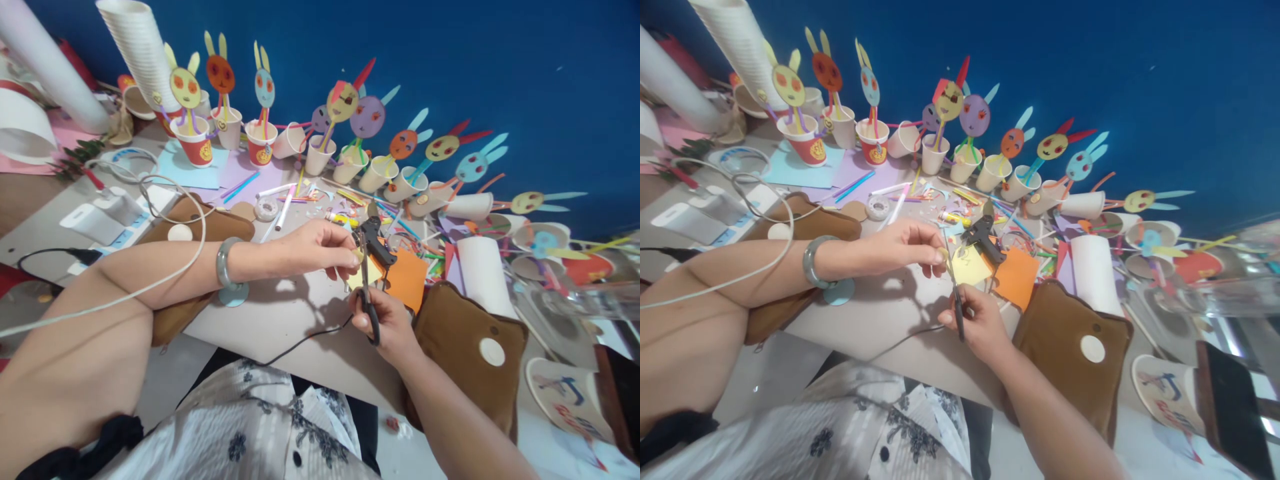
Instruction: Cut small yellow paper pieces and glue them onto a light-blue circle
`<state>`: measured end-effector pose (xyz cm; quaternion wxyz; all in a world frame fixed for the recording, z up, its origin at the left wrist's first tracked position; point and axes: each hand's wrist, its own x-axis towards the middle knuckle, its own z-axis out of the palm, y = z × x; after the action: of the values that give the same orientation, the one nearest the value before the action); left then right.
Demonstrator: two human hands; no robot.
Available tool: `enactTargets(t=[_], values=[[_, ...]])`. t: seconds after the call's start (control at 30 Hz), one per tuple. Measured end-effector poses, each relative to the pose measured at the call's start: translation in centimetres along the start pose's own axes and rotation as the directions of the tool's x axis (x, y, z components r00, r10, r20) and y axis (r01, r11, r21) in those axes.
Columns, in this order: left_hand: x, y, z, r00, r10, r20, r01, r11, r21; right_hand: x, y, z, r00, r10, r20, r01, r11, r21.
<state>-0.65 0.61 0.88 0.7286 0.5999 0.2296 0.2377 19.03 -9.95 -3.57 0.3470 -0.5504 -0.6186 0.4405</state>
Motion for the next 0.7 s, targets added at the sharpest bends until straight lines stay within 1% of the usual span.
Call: enactTargets(t=[0.53,0.7], values=[[-0.03,-0.12,-0.11,0.999,0.047,-0.002,-0.047,0.999,-0.015,0.02,-0.19,-0.09,1.000,0.000,-0.008,0.000,1.000,-0.008],[0.00,-0.17,-0.18,0.998,0.065,-0.020,-0.066,0.998,-0.023,0.01,-0.25,-0.05,1.000,-0.008,-0.018,0.008,1.000,0.002]])
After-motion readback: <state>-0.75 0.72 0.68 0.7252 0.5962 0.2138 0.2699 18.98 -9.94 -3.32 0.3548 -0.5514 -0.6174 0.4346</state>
